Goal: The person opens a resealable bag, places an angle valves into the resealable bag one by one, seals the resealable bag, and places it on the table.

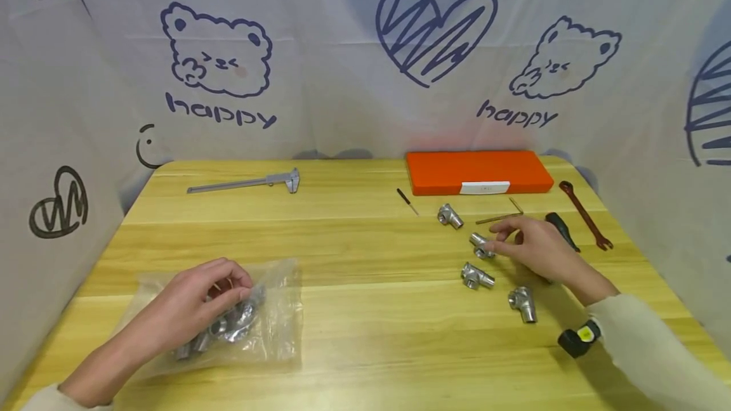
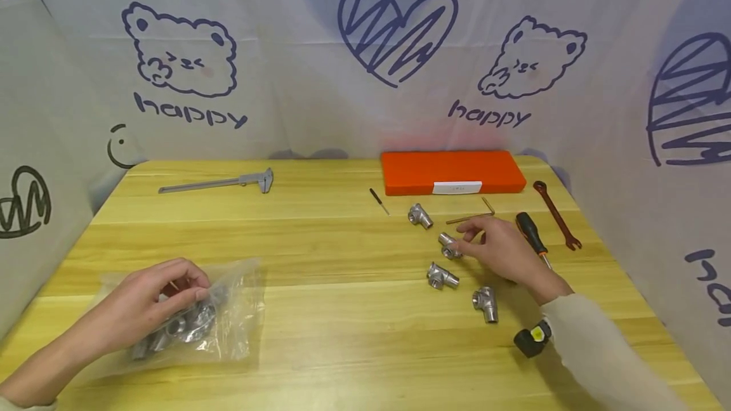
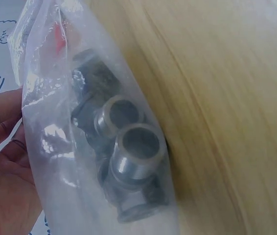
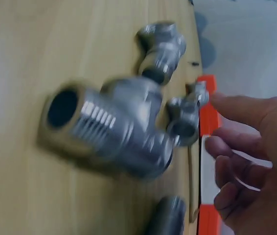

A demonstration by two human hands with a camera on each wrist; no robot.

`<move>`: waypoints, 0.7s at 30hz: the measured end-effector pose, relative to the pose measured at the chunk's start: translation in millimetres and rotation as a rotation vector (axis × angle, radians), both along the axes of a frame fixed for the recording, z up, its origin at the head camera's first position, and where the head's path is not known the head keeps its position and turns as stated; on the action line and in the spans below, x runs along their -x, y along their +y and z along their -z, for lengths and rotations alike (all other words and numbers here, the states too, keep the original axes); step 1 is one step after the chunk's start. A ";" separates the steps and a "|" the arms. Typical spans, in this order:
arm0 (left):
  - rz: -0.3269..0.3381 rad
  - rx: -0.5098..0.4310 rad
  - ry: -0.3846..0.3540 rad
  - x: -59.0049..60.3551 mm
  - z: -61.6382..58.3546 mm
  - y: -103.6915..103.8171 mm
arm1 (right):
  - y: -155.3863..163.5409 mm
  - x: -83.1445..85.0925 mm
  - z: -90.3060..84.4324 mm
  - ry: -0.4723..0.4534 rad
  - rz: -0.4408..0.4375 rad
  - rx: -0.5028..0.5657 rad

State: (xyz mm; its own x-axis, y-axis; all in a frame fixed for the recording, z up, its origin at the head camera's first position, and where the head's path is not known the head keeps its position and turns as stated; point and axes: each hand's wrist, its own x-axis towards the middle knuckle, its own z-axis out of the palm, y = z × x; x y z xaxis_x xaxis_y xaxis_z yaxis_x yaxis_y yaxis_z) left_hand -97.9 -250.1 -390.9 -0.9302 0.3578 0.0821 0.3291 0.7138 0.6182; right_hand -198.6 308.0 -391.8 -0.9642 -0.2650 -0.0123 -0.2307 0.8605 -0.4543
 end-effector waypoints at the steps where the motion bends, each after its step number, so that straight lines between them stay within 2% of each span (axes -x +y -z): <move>1: 0.001 0.001 0.000 0.1 0.1 0.0 | 3.6 0.4 2.0 -0.004 -0.006 -0.012; 11: 0.005 -0.005 0.000 0.0 1.3 -0.5 | 9.1 2.4 13.6 -0.033 -0.038 -0.080; 16: 0.007 -0.010 0.002 0.2 2.1 -1.1 | -0.7 1.9 7.8 0.020 -0.032 -0.057; 21: 0.006 -0.019 0.005 0.2 2.8 -1.7 | -31.8 -0.6 -6.6 0.090 -0.045 0.015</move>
State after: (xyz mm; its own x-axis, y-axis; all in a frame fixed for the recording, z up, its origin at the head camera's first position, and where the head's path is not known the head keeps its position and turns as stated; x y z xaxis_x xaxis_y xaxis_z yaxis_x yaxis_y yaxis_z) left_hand -98.1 -251.8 -393.8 -0.9274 0.3621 0.0938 0.3370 0.7001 0.6295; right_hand -198.0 276.2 -385.1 -0.9483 -0.3075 0.0780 -0.3093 0.8414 -0.4431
